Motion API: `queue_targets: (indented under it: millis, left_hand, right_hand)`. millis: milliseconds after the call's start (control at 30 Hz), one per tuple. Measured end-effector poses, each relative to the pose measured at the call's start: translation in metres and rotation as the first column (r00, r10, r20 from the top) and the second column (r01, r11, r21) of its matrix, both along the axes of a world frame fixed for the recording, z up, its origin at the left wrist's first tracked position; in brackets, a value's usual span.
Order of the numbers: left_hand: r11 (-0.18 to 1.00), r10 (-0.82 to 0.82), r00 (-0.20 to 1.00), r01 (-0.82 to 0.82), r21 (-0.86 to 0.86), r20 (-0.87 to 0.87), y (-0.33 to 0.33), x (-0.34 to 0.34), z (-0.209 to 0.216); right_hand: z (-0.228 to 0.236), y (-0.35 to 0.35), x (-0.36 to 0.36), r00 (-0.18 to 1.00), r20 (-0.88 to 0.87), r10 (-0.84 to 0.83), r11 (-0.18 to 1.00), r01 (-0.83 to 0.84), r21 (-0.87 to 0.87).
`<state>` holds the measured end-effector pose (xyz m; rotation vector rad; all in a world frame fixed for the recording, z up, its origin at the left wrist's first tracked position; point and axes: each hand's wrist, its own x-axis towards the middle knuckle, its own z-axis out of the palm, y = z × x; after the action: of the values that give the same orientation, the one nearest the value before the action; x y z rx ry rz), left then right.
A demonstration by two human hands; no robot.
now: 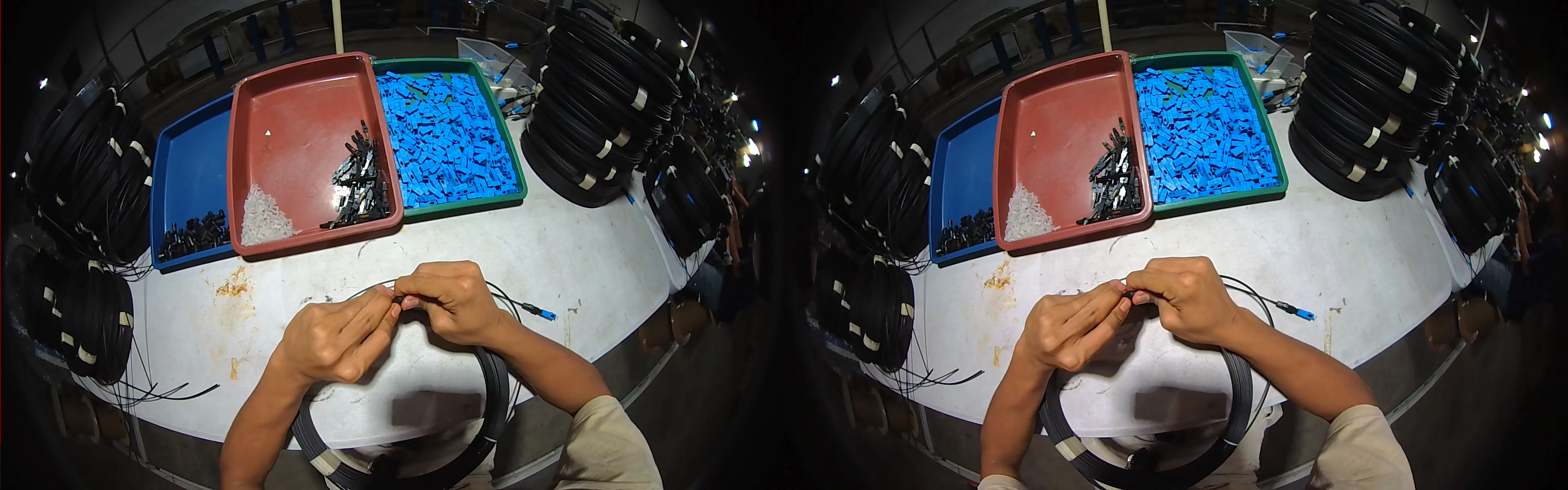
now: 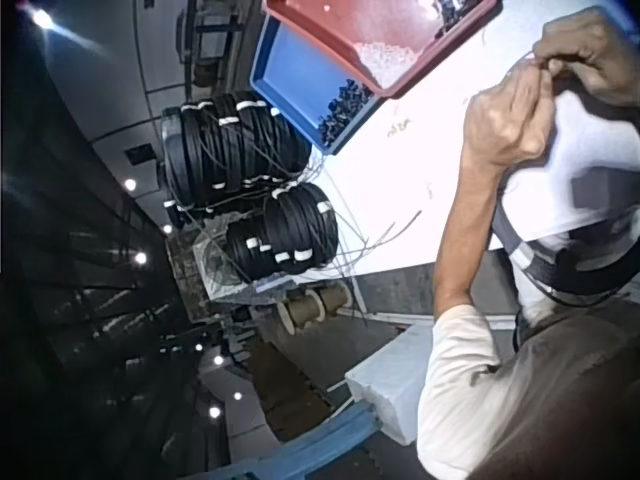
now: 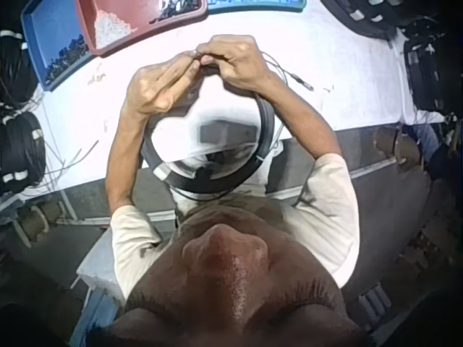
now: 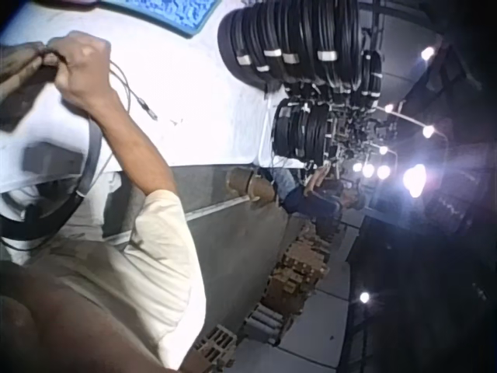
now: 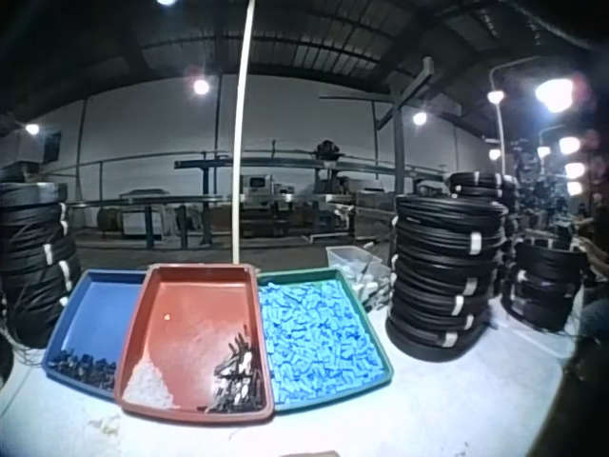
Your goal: The person attaches connector components from trays onto the ends of a coiled cable by hand, places the completed cable onto a stack, and then takes another coiled cable to assemble connector components onto its end.
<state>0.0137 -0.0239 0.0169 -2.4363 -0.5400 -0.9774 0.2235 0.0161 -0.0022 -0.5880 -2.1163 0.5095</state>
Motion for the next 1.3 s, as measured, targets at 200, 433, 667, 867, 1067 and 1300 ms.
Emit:
queue_targets:
  millis: [200,433,667,867,1067,1300]
  left_hand:
    - [0.897,0.072,0.912,0.118,-0.425,0.405,0.001,-0.004,-0.011]
    - [0.456,0.348,0.711,0.441,-0.773,0.611,-0.005,0.003,-0.008]
    - [0.993,0.016,0.999,-0.011,-0.12,0.035,-0.005,0.003,0.003]
    - [0.997,0.016,0.996,-0.009,-0.074,0.088,-0.001,-0.001,-0.002]
    - [0.865,0.08,0.901,0.15,-0.48,0.426,-0.005,-0.001,-0.007]
    - [0.364,0.381,0.641,0.559,-0.745,0.666,-0.007,0.008,-0.005]
  right_hand:
    - [0.004,0.0,-0.002,0.999,-0.039,0.011,0.982,-0.004,0.191]
    - [0.008,-0.002,-0.001,0.998,-0.036,-0.053,0.875,0.064,0.48]
    - [0.0,-0.001,0.001,1.0,-0.005,-0.028,0.986,0.029,0.163]
    - [-0.001,-0.001,-0.002,0.997,-0.078,0.007,0.999,-0.003,0.052]
    - [0.005,0.0,-0.002,0.999,-0.05,-0.008,0.951,0.023,0.308]
    - [0.009,-0.002,0.0,0.996,0.007,-0.085,0.879,0.072,0.471]
